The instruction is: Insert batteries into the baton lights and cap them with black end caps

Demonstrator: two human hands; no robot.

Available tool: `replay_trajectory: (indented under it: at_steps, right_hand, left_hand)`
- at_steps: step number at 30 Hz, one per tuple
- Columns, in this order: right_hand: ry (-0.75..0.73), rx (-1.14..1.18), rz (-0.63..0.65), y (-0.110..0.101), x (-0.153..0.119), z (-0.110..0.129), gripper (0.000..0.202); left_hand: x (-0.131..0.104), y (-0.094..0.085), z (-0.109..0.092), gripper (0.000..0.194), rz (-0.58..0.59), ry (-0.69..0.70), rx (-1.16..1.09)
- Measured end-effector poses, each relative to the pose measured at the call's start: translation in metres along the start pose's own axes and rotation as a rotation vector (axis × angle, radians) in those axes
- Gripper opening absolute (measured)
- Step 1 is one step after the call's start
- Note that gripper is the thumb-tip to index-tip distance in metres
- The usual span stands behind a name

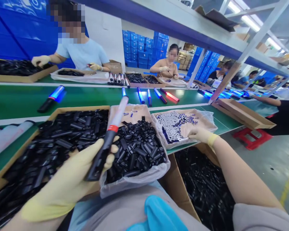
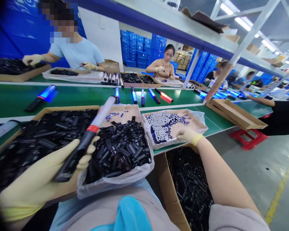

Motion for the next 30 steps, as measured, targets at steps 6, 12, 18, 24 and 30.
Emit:
replay_trajectory:
  at_steps: [6,12,18,24,30]
  right_hand:
    - [-0.074,0.320,-0.648,-0.073,-0.086,0.093,0.023]
    - [-0.676,0.504,-0.898,-0.078,-0.150,0.257,0.010]
    - [-0.681,0.564,-0.946,-0.069,-0.141,0.275,0.015]
    - [-0.628,0.571,-0.949,-0.069,-0.141,0.280,0.017]
    - [-0.607,0.598,-0.952,-0.070,-0.138,0.285,0.014]
  left_hand:
    - [-0.008,0.044,0.055,0.033,0.130,-0.089,-0.030]
    - [-0.014,0.041,0.067,0.037,0.172,0.038,-0.087]
    - [-0.018,0.026,0.061,0.034,0.142,0.066,-0.166]
    - [-0.015,0.015,0.058,0.035,0.112,0.119,-0.111]
    - [-0.015,0.016,0.052,0.041,0.077,0.118,-0.102]
Point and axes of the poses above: each hand's wrist, its own x-axis towards the middle knuckle, its own y-axis out of the palm, z = x × y, the point moved 9 cm from there along x, towards the middle knuckle, and after that the axes turned 12 degrees about -x, right-handed, at the moved point
